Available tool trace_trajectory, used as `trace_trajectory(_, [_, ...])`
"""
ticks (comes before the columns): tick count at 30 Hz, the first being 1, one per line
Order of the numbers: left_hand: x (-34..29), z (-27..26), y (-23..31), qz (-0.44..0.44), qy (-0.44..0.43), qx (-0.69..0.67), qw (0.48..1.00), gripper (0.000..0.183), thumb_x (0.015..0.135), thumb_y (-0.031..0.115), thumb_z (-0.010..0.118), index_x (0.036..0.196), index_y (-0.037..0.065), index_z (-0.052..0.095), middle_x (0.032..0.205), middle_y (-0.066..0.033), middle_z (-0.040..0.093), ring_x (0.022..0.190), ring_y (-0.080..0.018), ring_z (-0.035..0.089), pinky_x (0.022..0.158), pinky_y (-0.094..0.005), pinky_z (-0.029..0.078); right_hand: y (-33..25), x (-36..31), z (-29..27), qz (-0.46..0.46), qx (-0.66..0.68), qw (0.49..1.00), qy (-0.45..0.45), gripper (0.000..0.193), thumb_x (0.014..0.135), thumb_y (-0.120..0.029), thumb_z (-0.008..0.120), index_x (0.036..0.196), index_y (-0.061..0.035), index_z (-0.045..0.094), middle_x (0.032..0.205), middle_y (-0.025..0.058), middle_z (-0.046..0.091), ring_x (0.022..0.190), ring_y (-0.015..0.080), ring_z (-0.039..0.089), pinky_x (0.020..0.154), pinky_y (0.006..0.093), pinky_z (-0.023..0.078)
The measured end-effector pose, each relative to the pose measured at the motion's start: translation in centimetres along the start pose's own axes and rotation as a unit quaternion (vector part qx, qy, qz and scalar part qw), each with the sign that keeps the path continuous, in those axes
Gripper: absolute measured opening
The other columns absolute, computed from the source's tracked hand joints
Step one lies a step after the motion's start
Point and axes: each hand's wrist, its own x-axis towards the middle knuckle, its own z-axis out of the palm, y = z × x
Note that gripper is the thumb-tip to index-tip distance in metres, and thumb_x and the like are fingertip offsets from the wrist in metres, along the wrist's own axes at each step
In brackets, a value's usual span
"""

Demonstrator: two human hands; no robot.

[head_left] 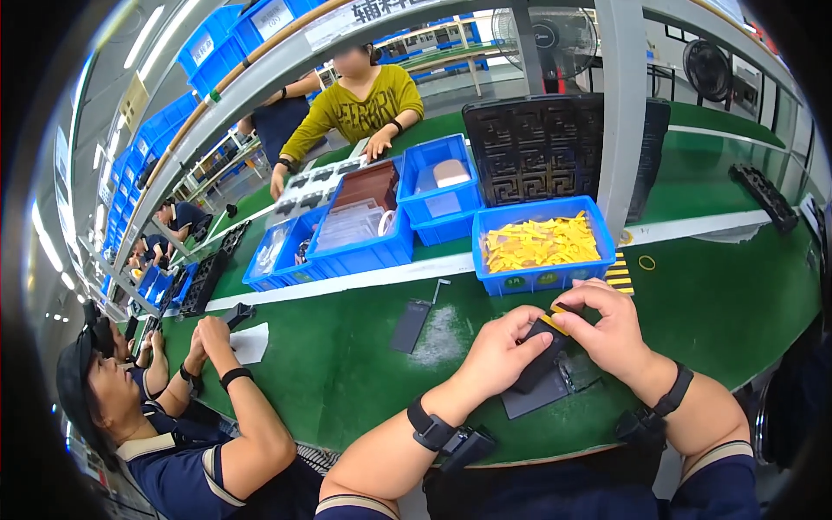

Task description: Assembling small yellow components into black plastic housings at a factory workbench.

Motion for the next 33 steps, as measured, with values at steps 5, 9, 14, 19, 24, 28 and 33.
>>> trace_trajectory(5, [-0.1,-0.3,0.7,-0.021,-0.009,0.030,0.999,0.022,0.087,0.009,0.059,0.107,0.002,0.054,0.080,0.0020,0.061,0.072,-0.0011,0.051,0.063,-0.0175,0.041,0.6,-0.1,0.2,0.007,0.003,1.000,0.015,0.013,0.070,-0.006,0.069,0.081,-0.0003,0.064,0.078,0.0084,0.064,0.077,0.0206,0.059,0.071,0.0303,0.046])
trace_trajectory(9, [-0.2,-0.4,0.4,-0.006,-0.008,0.001,1.000,0.022,0.087,0.010,0.059,0.107,0.002,0.054,0.081,0.0015,0.062,0.073,-0.0011,0.051,0.064,-0.0174,0.041,0.7,-0.1,0.4,0.036,0.016,0.999,0.007,0.014,0.070,-0.006,0.069,0.082,-0.0002,0.064,0.080,0.0075,0.064,0.075,0.0175,0.059,0.068,0.0280,0.047])
trace_trajectory(14, [-0.1,-0.5,0.7,-0.010,-0.009,0.016,1.000,0.022,0.087,0.010,0.059,0.107,0.002,0.054,0.080,0.0019,0.061,0.072,-0.0009,0.050,0.064,-0.0177,0.041,0.7,-0.1,0.5,0.043,0.036,0.998,0.015,0.014,0.071,-0.006,0.070,0.082,-0.0003,0.065,0.079,0.0072,0.064,0.073,0.0159,0.059,0.066,0.0267,0.046])
trace_trajectory(19, [-0.3,0.2,0.5,0.006,0.008,0.007,1.000,0.022,0.085,0.010,0.061,0.105,0.004,0.056,0.072,0.0052,0.056,0.066,-0.0004,0.046,0.058,-0.0179,0.038,0.4,-0.4,0.2,0.039,0.029,0.999,0.012,0.014,0.070,-0.005,0.070,0.082,-0.0001,0.065,0.078,0.0068,0.062,0.071,0.0150,0.059,0.066,0.0264,0.046])
trace_trajectory(24, [-0.5,0.4,0.6,0.008,0.013,0.007,1.000,0.022,0.085,0.010,0.061,0.105,0.004,0.056,0.068,0.0073,0.050,0.062,-0.0003,0.041,0.055,-0.0178,0.035,0.5,-0.7,0.2,0.046,0.022,0.999,0.007,0.014,0.071,-0.006,0.070,0.082,0.0002,0.065,0.078,0.0067,0.062,0.070,0.0150,0.059,0.066,0.0264,0.047])
trace_trajectory(28, [-0.2,0.0,0.1,0.010,0.009,-0.019,1.000,0.022,0.086,0.005,0.059,0.107,0.002,0.054,0.081,0.0035,0.059,0.071,-0.0007,0.050,0.061,-0.0173,0.041,0.3,-0.4,0.4,0.045,0.016,0.999,0.008,0.015,0.071,-0.007,0.070,0.083,0.0000,0.064,0.081,0.0074,0.064,0.072,0.0147,0.060,0.066,0.0266,0.047])
trace_trajectory(33, [-0.1,-0.4,0.2,-0.006,-0.004,-0.119,0.993,0.022,0.086,0.005,0.058,0.107,0.001,0.053,0.087,-0.0007,0.063,0.076,-0.0034,0.056,0.066,-0.0187,0.045,0.7,0.0,0.9,0.081,0.044,0.996,0.019,0.018,0.071,-0.010,0.071,0.084,-0.0002,0.065,0.079,0.0071,0.064,0.071,0.0151,0.060,0.066,0.0268,0.048])
